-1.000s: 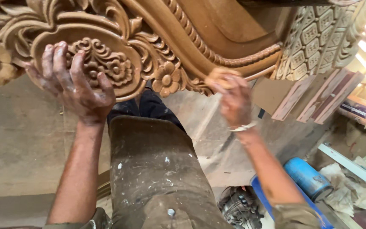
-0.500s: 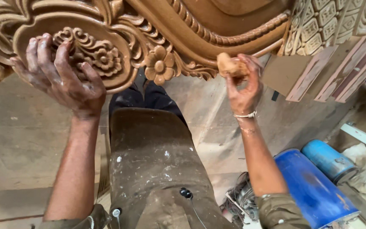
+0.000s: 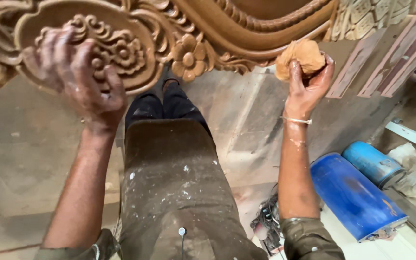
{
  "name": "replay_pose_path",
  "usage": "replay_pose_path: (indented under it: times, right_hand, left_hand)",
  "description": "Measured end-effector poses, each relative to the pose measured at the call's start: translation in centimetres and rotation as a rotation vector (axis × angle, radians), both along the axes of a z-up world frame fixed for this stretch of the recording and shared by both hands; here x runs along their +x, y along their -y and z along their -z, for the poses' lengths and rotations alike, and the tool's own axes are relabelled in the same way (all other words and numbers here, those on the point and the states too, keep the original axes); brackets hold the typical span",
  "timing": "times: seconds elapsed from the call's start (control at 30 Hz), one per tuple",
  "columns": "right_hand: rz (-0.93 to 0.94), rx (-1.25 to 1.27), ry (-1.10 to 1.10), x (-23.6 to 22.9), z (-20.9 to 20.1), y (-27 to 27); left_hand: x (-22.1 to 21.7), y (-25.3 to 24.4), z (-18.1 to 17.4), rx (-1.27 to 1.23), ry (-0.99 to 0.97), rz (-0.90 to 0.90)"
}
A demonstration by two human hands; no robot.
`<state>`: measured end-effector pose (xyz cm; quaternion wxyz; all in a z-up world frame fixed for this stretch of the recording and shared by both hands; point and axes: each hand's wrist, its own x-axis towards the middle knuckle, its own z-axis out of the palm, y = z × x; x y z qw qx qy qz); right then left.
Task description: The person applies a dark finish to an ornately carved wooden headboard using a cloth. They repeatedly dip the cloth into a can and rub the finish into the carved details and flat surfaces of the headboard.
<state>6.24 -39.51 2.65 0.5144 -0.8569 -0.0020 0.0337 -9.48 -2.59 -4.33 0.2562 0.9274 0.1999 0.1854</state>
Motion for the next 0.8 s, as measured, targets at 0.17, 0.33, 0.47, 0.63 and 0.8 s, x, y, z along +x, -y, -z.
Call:
replay_pose_path:
  times: [0.17,0.33,0.47,0.63,0.8]
  right_hand:
    - [-0.390,-0.064,0.109,-4.3,1.9,-8.1]
    - [-0.174,-0.289,0.045,-3.2,0.2,-10.6]
    - [-0.472,-0.535,0.214,-4.0,-0.5,-11.4]
    - [-0.339,-0.511,0.029,-2.8,-0.4,-10.9]
    - [-0.415,-0.472,0.211,-2.5,2.4,-12.3]
  left_hand:
    - [-2.4,-1.0,-2.9,-0.201,0.022,0.257]
    - [-3.1,-2.1,-2.8,-0.249,0.049,0.231]
    - [-2.6,-3.6,-0.4,-0.112,0.126,0.134]
    - [-0.6,-4.6,0.4,-0.138,0.174,0.053]
    - [0.5,-2.3,0.1,-0.089,0.093,0.077]
